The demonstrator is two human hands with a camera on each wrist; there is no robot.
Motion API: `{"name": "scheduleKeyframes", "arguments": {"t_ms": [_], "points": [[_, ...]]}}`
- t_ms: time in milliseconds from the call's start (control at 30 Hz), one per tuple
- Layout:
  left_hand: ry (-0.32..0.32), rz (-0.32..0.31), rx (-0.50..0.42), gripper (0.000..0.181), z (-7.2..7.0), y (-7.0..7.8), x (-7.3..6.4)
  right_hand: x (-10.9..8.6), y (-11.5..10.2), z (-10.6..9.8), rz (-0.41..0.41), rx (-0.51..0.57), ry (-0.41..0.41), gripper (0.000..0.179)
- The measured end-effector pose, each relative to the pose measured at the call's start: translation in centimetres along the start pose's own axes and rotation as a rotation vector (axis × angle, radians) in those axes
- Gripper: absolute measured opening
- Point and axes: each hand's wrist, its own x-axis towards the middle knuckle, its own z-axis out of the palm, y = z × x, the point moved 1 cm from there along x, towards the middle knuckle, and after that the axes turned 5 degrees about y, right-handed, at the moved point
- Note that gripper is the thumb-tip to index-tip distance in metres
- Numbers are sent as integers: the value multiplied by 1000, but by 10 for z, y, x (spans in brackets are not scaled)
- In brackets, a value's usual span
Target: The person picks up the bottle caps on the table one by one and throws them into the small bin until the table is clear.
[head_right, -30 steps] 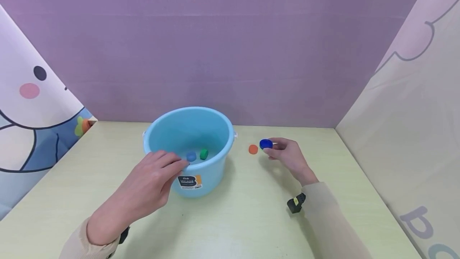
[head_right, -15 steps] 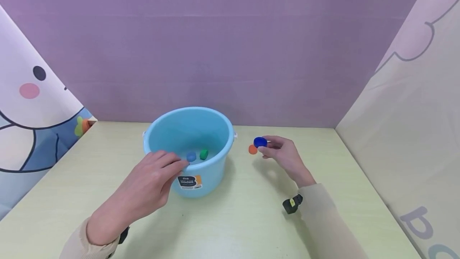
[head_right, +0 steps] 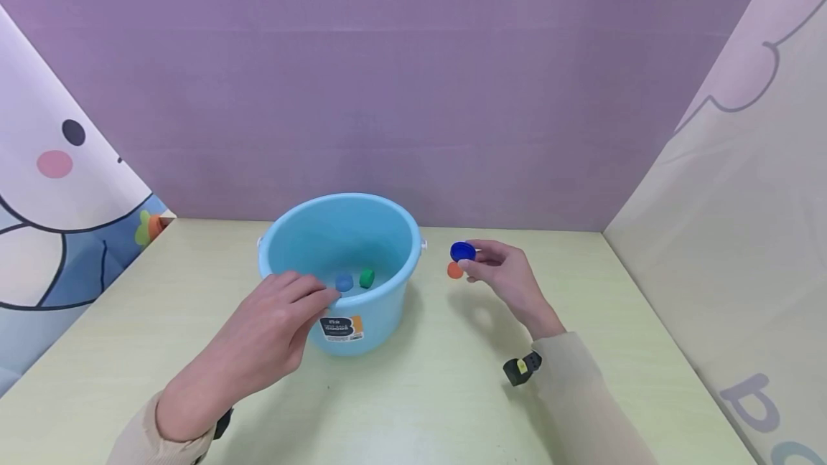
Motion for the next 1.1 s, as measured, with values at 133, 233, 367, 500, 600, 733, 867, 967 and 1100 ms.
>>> {"name": "scheduleKeyframes", "arguments": {"t_ms": [133, 233, 367, 500, 600, 733, 867, 967, 1100], "points": [[2, 0, 0, 30, 0, 0, 0, -1, -5, 0, -14, -2, 4, 57], [4, 3, 1, 30, 0, 0, 0, -3, -8, 0, -31, -10, 5, 56], [8, 5, 3, 30, 0, 0, 0, -5, -13, 1, -54, 13, 5, 55], [6, 3, 4, 30, 0, 0, 0, -9, -19, 2, -82, 11, 13, 54], [5, 2, 2, 30, 0, 0, 0, -11, -24, 1, -106, -9, 19, 53], [9, 2, 2, 29, 0, 0, 0, -14, -31, 1, -134, 8, 12, 51], [9, 1, 3, 30, 0, 0, 0, -15, -37, 2, -153, 22, 6, 48], [5, -1, 3, 30, 1, 0, 0, -16, -42, 2, -162, 20, 8, 48], [1, -4, 3, 30, 1, 0, 1, -19, -51, 2, -175, 11, 12, 48]]}}
